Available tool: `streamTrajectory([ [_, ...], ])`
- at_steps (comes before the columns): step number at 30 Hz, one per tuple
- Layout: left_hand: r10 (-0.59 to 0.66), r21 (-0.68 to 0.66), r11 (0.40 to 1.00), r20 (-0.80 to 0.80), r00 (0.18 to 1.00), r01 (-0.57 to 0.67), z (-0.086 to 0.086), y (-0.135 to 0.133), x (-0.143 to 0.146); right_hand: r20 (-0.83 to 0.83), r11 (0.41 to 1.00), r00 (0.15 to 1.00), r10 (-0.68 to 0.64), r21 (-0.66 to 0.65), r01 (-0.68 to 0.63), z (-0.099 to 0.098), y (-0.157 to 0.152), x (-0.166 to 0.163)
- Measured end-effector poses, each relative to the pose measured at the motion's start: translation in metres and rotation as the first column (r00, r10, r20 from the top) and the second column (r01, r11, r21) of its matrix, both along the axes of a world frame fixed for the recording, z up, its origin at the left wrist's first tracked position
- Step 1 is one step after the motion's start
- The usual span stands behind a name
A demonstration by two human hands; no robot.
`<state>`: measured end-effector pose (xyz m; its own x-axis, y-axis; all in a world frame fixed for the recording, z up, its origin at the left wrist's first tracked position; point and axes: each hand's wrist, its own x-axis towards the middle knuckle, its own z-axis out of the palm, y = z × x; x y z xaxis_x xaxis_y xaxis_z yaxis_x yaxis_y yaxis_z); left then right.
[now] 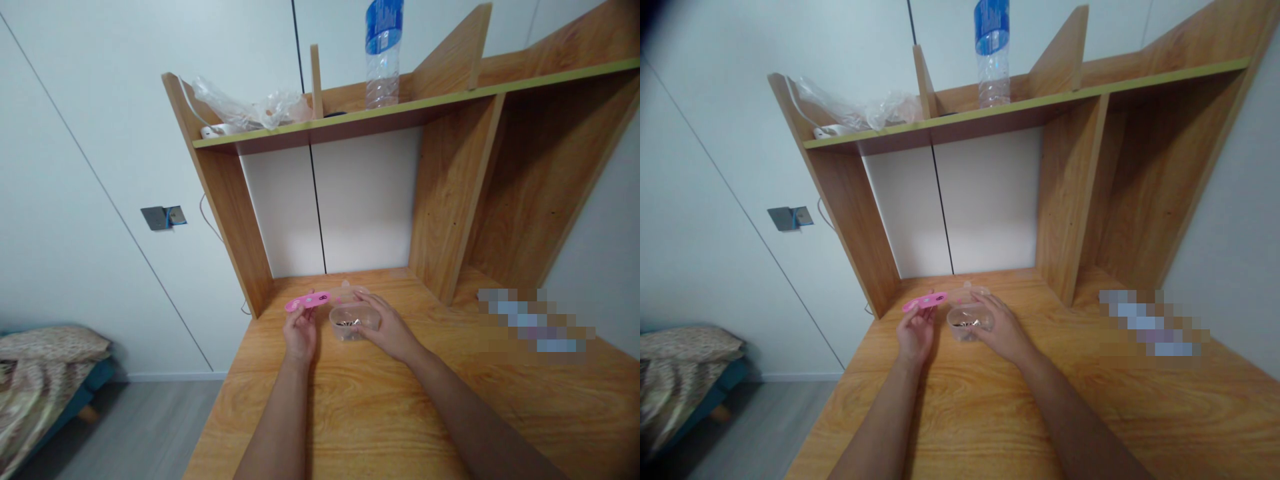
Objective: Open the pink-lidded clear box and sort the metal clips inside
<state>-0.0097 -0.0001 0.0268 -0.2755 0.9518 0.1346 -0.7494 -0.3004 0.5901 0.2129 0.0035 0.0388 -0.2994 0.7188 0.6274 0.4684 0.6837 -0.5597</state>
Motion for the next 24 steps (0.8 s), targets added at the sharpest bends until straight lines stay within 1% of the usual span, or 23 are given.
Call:
streamTrajectory([
  [2,0.057,-0.065,0.996,0.077,0.995,-0.052,0.0,0.003,-0.008,0.001,1.0,1.0,-0.001,0.002,0.001,-0.001,0.001,0.001],
  [4,0.122,-0.125,0.986,0.107,0.987,-0.108,-0.002,0.006,-0.014,0.0,1.0,1.0,0.002,0.007,-0.002,-0.003,0.002,0.001],
  [8,0.256,-0.229,0.947,0.105,0.961,-0.227,-0.008,0.015,-0.018,0.009,1.0,1.0,0.004,0.012,-0.005,-0.004,0.003,0.001],
  [12,0.356,-0.295,0.897,0.043,0.933,-0.329,-0.014,0.022,-0.017,0.006,1.0,1.0,-0.005,0.006,0.005,-0.005,0.004,0.001],
  [17,0.411,-0.31,0.858,-0.068,0.909,-0.411,-0.023,0.028,-0.017,0.012,1.0,1.0,-0.013,-0.004,0.013,-0.006,0.006,0.002],
  [24,0.444,-0.266,0.839,-0.172,0.879,-0.475,-0.033,0.032,-0.02,0.049,1.0,0.999,-0.005,-0.002,0.005,-0.006,0.004,0.002],
])
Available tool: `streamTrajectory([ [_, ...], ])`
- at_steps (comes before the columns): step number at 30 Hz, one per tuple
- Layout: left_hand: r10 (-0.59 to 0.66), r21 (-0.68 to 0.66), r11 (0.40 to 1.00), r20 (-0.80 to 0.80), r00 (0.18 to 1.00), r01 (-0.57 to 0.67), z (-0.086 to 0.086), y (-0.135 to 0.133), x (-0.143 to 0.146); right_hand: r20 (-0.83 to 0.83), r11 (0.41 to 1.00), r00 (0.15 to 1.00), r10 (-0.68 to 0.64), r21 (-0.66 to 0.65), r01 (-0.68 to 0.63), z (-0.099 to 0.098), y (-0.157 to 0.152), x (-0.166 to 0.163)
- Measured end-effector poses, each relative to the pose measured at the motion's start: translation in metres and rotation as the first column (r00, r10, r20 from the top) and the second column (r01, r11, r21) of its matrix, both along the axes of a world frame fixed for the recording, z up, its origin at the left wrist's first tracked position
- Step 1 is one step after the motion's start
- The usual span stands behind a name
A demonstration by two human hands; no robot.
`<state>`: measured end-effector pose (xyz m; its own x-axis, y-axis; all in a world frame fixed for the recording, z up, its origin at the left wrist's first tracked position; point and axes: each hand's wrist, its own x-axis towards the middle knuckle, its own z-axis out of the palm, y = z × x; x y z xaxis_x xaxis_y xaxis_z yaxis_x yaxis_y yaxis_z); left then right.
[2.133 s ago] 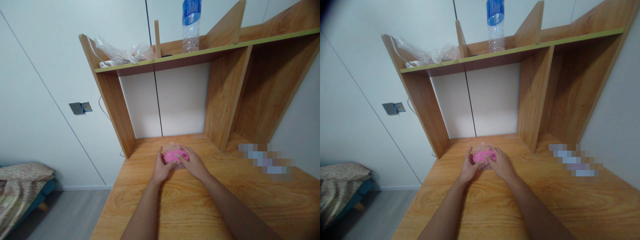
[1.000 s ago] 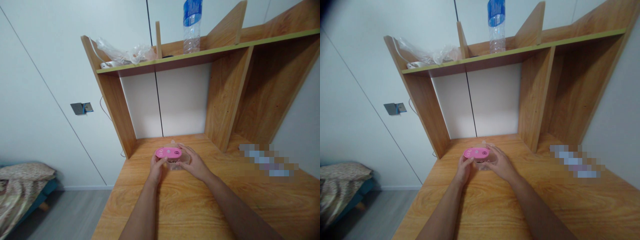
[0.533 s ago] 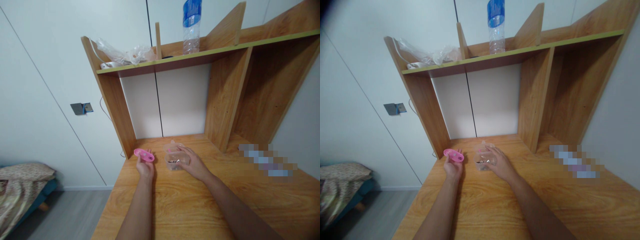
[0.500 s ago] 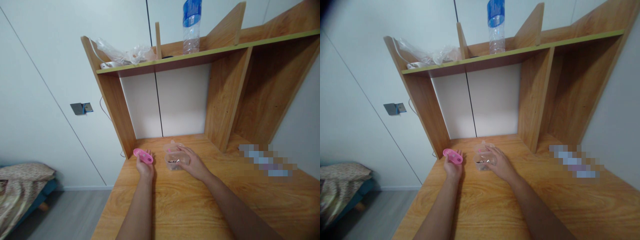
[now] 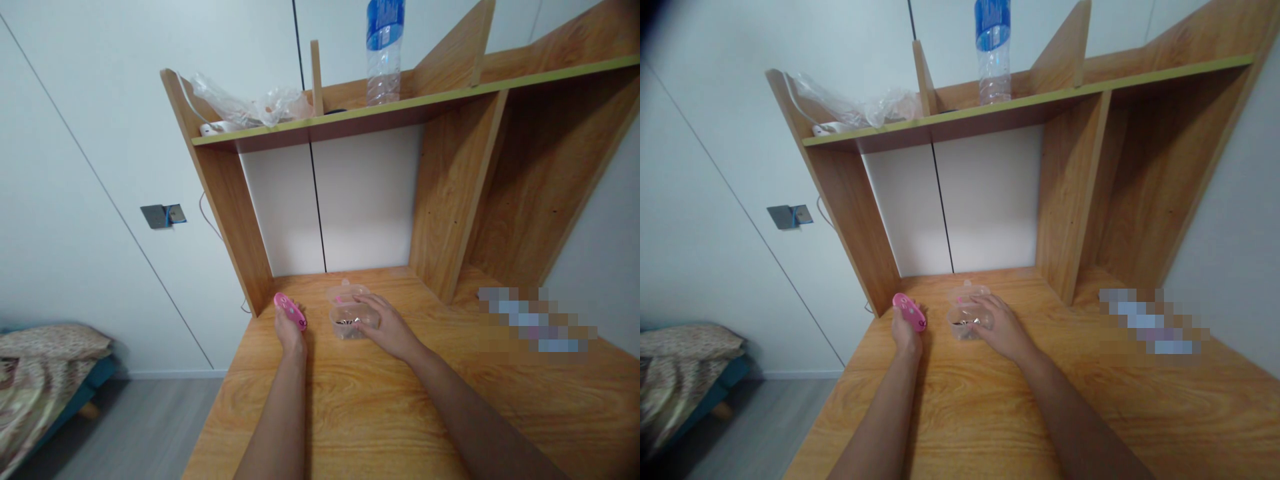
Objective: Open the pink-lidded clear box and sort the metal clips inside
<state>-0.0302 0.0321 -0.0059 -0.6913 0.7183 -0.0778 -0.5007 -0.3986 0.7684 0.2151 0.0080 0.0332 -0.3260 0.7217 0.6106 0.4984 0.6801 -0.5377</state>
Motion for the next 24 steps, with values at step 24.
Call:
streamTrajectory([
  [24,0.018,0.021,1.0,-0.201,0.979,-0.014,0.015,-0.016,0.003,-0.001,0.999,1.0,0.02,-0.038,-0.02,0.0,0.001,-0.001],
])
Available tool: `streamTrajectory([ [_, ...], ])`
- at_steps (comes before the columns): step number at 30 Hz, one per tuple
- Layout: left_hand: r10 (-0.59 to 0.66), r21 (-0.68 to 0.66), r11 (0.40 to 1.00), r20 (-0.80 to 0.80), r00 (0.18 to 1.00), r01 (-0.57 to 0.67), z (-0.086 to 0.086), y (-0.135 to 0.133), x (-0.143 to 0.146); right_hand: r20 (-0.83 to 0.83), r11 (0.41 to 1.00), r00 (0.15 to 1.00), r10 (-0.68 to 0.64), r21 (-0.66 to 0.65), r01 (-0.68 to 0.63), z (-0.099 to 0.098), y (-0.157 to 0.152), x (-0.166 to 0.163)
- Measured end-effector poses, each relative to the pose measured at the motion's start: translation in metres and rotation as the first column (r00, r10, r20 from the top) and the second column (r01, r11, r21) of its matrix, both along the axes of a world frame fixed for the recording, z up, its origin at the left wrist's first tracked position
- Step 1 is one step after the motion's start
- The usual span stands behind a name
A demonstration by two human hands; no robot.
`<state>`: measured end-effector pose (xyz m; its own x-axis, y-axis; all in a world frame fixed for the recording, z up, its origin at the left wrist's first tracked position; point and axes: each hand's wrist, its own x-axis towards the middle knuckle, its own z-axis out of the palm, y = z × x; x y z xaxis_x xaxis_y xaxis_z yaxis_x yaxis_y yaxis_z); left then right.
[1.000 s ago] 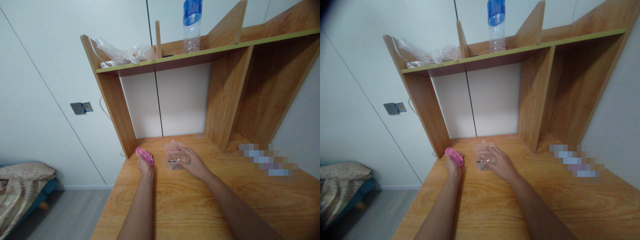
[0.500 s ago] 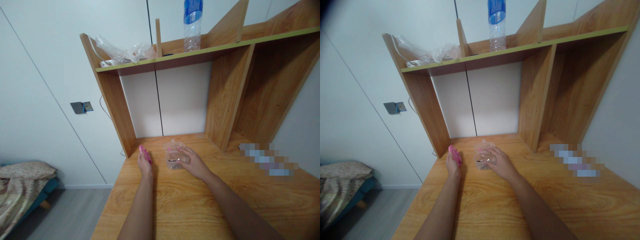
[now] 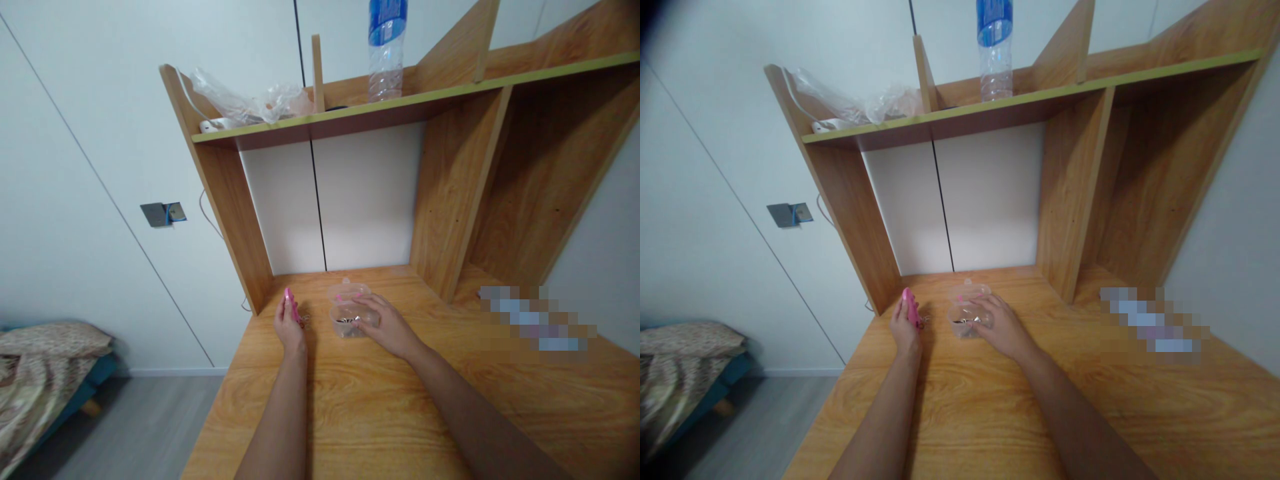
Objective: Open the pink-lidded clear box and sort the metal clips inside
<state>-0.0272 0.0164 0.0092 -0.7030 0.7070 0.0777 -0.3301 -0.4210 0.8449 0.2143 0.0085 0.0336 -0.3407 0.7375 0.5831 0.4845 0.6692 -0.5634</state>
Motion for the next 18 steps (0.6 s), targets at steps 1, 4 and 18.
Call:
streamTrajectory([
  [1,0.007,0.005,1.0,-0.005,1.0,-0.007,0.0006,-0.0008,0.0,0.002,1.0,1.0,0.002,0.0,-0.002,-0.0003,0.0,-0.0001],
  [4,0.034,0.038,0.999,-0.022,0.999,-0.033,0.0028,-0.0037,0.0004,0.001,1.0,1.0,0.002,-0.003,-0.002,-0.0011,-0.0001,-0.0005],
  [18,0.395,0.058,0.918,-0.054,0.917,-0.392,0.0063,-0.0078,-0.0077,0.0,1.0,1.0,0.019,-0.02,-0.019,0.0013,-0.001,-0.0017],
])
